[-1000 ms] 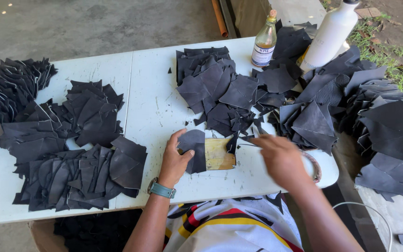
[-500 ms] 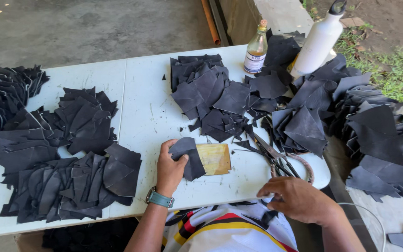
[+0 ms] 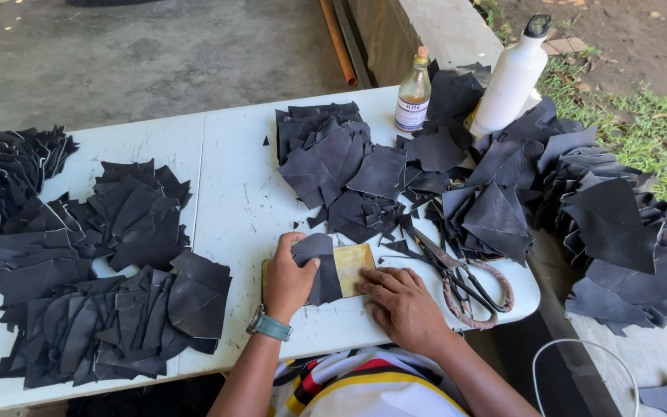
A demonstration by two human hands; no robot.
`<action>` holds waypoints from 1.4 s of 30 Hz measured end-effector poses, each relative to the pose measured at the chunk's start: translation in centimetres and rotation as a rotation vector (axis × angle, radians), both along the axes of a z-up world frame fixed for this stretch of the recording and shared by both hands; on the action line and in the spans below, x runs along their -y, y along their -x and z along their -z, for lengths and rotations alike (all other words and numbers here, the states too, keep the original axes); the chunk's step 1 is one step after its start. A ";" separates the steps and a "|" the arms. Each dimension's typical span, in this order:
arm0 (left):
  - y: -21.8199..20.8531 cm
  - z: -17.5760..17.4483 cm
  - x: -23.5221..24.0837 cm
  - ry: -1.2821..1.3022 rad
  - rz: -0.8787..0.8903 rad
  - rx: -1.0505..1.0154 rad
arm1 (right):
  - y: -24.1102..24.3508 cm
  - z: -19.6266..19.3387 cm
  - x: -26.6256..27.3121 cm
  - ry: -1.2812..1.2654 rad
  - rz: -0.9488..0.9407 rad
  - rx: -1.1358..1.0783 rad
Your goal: The person cuts black leather pieces using shears. They pick up a piece, align it on a wooden board, and trim the edges to shape. The person then places the finished piece into a pile and repeats the process with new pieces.
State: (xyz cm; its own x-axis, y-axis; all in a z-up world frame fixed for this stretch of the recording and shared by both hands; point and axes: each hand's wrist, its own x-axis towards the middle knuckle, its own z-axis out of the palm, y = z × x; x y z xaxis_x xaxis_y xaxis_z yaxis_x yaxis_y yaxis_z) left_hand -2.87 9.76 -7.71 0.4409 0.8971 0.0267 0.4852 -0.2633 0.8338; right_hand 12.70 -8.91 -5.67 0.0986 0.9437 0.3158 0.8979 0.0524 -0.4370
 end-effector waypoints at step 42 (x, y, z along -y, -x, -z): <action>2.8 0.0 -3.7 0.011 0.175 -0.066 | -12.6 -11.5 -11.5 -0.157 0.258 0.478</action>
State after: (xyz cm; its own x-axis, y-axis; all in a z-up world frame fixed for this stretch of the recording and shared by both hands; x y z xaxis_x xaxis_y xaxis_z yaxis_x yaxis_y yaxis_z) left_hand -5.70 13.46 -7.71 0.5911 0.8065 -0.0167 0.4867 -0.3400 0.8047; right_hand 25.25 2.61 5.85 0.1317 0.8460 0.5166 0.9864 -0.1636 0.0163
